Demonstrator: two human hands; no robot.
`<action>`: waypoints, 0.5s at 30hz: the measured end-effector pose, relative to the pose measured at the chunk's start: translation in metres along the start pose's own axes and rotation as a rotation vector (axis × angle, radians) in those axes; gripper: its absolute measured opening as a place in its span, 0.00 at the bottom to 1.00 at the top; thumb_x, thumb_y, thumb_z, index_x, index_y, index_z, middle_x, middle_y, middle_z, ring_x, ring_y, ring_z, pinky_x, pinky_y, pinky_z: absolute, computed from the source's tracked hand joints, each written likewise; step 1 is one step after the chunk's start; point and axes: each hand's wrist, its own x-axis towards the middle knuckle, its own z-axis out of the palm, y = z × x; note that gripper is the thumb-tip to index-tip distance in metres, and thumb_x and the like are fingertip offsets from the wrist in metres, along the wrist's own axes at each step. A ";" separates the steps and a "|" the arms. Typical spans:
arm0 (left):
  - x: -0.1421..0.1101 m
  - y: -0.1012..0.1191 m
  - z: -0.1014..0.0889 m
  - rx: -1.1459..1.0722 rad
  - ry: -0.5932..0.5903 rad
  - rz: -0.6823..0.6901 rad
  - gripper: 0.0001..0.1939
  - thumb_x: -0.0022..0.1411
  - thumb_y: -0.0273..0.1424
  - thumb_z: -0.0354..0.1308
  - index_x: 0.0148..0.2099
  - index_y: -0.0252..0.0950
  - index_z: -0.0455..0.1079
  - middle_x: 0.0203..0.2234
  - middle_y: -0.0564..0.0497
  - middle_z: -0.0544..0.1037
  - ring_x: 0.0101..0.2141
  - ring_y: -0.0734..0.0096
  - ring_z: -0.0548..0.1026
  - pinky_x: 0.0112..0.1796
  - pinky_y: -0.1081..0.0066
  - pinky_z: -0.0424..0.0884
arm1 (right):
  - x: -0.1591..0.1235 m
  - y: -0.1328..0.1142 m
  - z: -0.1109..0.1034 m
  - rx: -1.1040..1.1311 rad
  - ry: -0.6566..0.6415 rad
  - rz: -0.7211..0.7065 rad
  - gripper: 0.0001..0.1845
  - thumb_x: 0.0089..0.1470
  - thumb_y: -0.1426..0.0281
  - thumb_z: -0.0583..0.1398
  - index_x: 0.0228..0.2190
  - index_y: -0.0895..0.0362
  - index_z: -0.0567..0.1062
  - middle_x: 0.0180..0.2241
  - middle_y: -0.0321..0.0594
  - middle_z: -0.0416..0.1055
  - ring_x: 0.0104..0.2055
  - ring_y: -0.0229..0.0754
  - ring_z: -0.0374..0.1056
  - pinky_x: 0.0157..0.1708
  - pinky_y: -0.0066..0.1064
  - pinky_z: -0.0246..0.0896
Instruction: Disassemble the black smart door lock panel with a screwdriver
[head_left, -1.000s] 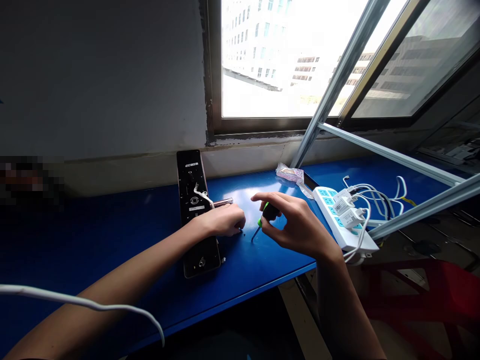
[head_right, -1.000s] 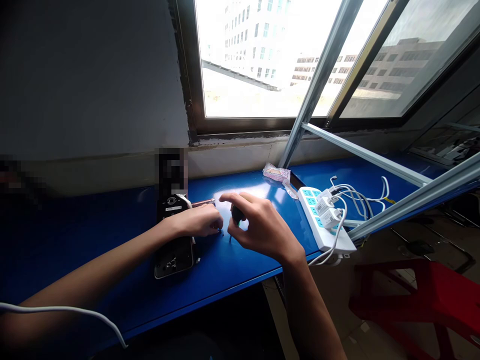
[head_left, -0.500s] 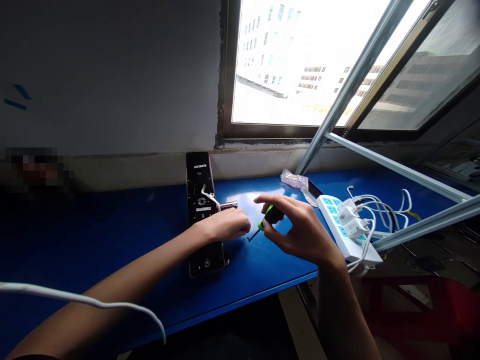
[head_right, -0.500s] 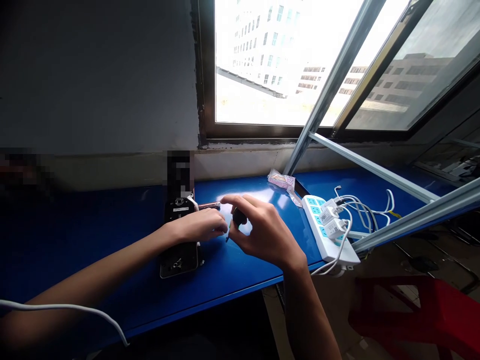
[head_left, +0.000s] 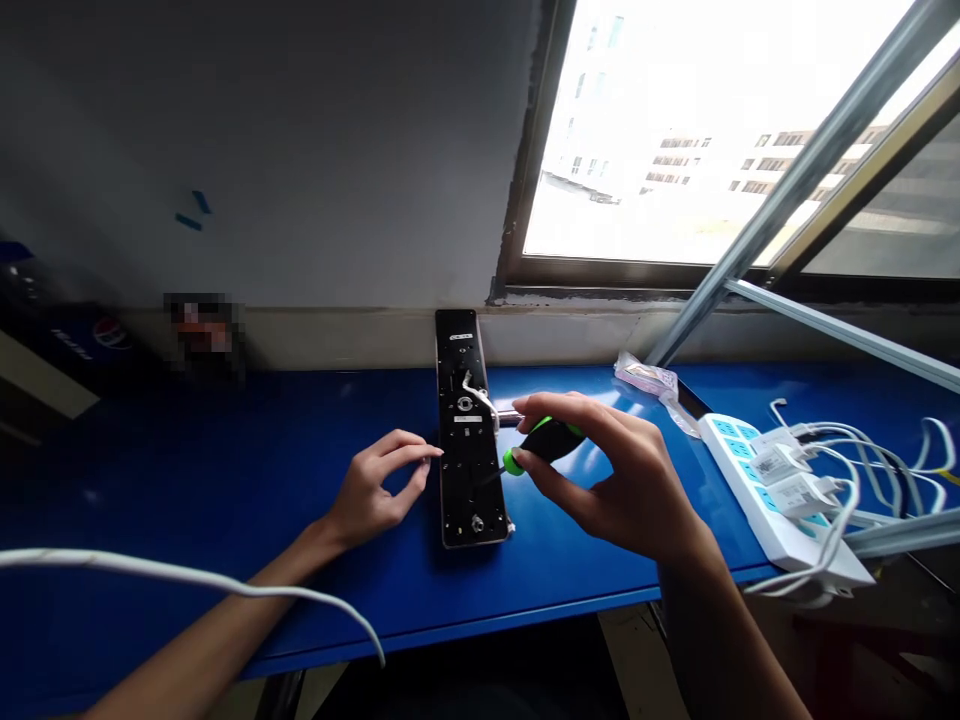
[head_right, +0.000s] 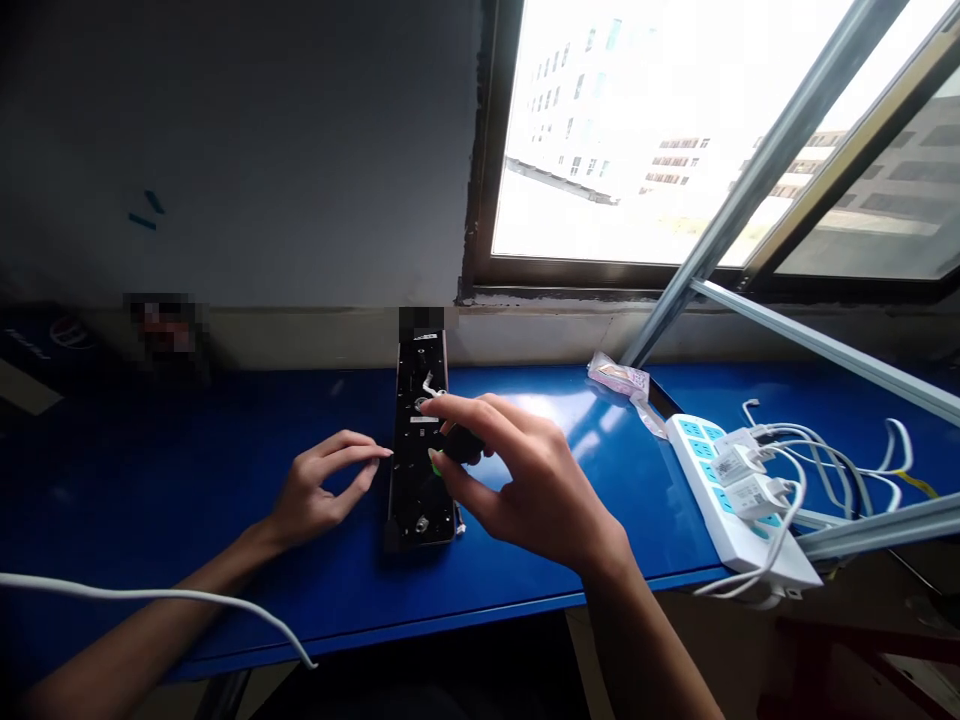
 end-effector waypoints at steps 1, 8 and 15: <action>-0.004 -0.001 -0.001 -0.035 -0.030 -0.035 0.11 0.68 0.22 0.58 0.49 0.38 0.78 0.39 0.49 0.79 0.38 0.71 0.78 0.41 0.70 0.75 | 0.003 -0.002 0.005 -0.003 -0.013 -0.009 0.22 0.59 0.75 0.66 0.55 0.55 0.72 0.43 0.40 0.80 0.42 0.39 0.77 0.43 0.30 0.74; -0.007 0.001 -0.001 -0.158 -0.213 -0.073 0.14 0.67 0.24 0.58 0.54 0.37 0.75 0.40 0.49 0.79 0.39 0.70 0.78 0.42 0.70 0.76 | 0.026 -0.014 0.028 -0.048 -0.098 -0.072 0.21 0.61 0.74 0.65 0.55 0.54 0.72 0.42 0.40 0.79 0.38 0.38 0.76 0.39 0.29 0.73; -0.007 -0.002 -0.004 -0.146 -0.166 -0.115 0.11 0.68 0.25 0.58 0.50 0.38 0.75 0.44 0.48 0.78 0.42 0.68 0.77 0.45 0.68 0.76 | 0.042 -0.010 0.041 -0.057 -0.127 -0.090 0.19 0.62 0.73 0.64 0.55 0.55 0.72 0.43 0.41 0.78 0.37 0.37 0.75 0.37 0.29 0.72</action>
